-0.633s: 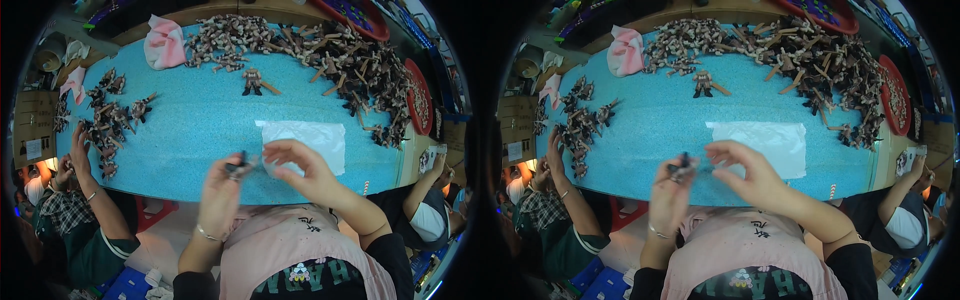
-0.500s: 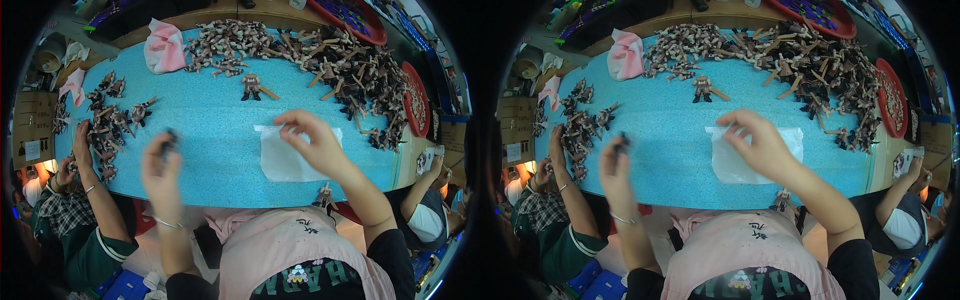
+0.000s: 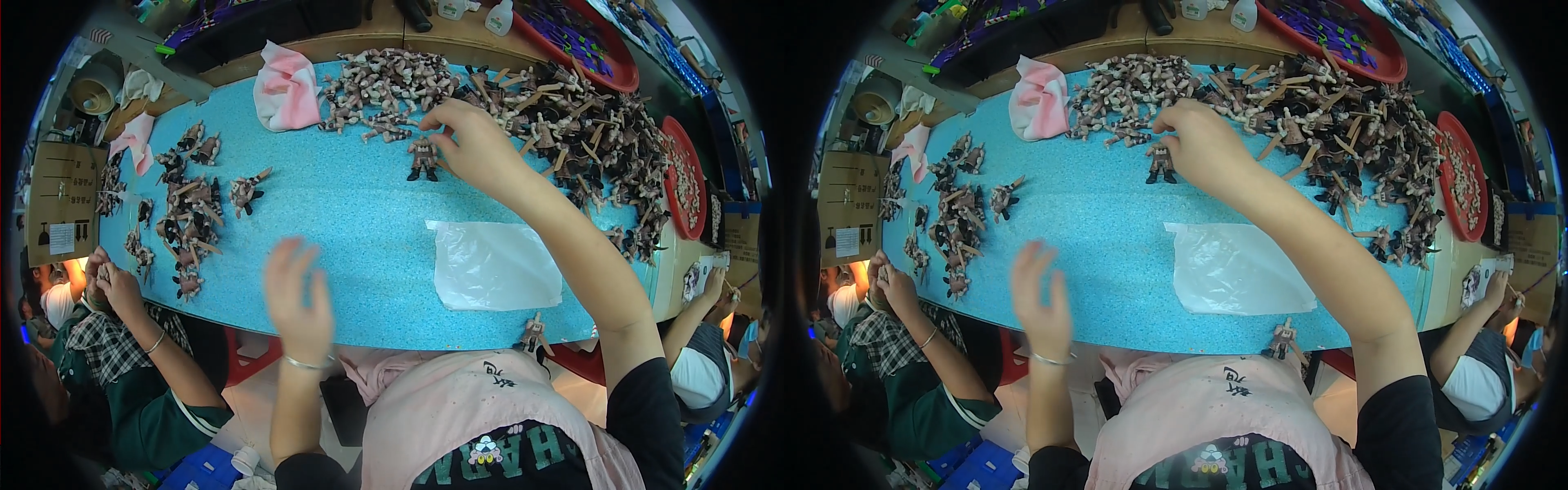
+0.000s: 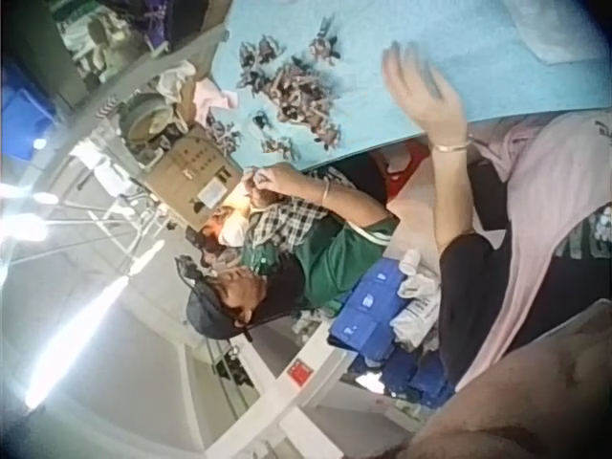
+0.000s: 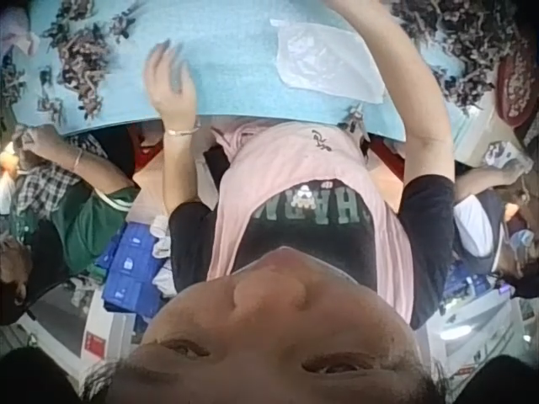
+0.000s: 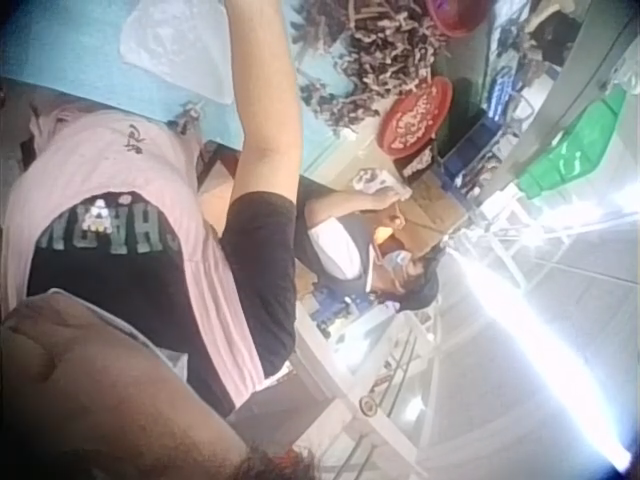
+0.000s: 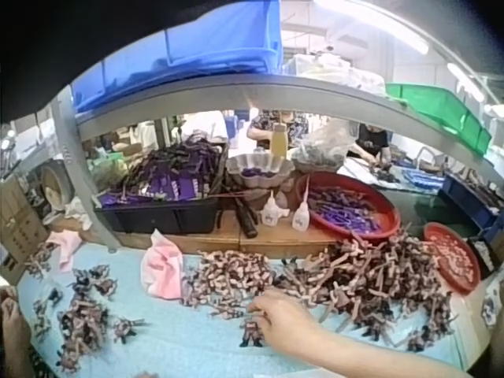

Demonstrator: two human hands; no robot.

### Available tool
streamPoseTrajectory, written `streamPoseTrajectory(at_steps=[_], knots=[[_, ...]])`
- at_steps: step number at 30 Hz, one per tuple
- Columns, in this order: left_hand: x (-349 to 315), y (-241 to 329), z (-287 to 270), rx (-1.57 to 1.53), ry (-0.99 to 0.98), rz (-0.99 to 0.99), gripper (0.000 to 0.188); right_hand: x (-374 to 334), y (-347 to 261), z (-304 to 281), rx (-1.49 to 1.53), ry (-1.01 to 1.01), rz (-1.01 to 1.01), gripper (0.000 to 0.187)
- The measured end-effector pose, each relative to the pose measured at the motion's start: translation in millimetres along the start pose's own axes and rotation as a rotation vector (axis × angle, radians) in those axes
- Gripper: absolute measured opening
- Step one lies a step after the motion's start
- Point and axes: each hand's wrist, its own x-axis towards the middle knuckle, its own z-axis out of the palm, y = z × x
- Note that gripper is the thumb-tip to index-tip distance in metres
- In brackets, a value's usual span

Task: The person lines up toy figures on the table, applies glue from a squeeze bottle onto each figure, and assembles the figures by attaching parts together by hand.

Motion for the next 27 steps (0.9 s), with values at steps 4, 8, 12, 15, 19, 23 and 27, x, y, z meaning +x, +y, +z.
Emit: streamPoseTrajectory(at_steps=[4,8,12,15,19,23,27], knots=[[-36,47,22,-0.262,-0.245,0.185,0.035,6,-9,-4,-0.023,-0.001,0.038,0.016],[-48,87,49,-0.482,-0.515,0.416,0.051,-6,6,-26,0.04,0.005,0.097,0.015],[-47,131,81,-0.471,-0.689,0.629,0.074,-39,22,-44,0.078,0.047,0.16,0.014],[-55,145,98,-0.415,-0.683,0.687,0.069,-59,27,-54,0.14,0.02,0.289,0.015],[-62,151,107,-0.378,-0.724,0.699,0.057,-76,33,-61,0.217,0.019,0.313,0.015],[-68,148,104,-0.411,-0.718,0.659,0.047,-69,25,-57,0.184,0.007,0.242,0.015],[-67,132,90,-0.437,-0.659,0.641,0.048,-41,15,-38,0.11,-0.033,0.071,0.014]])
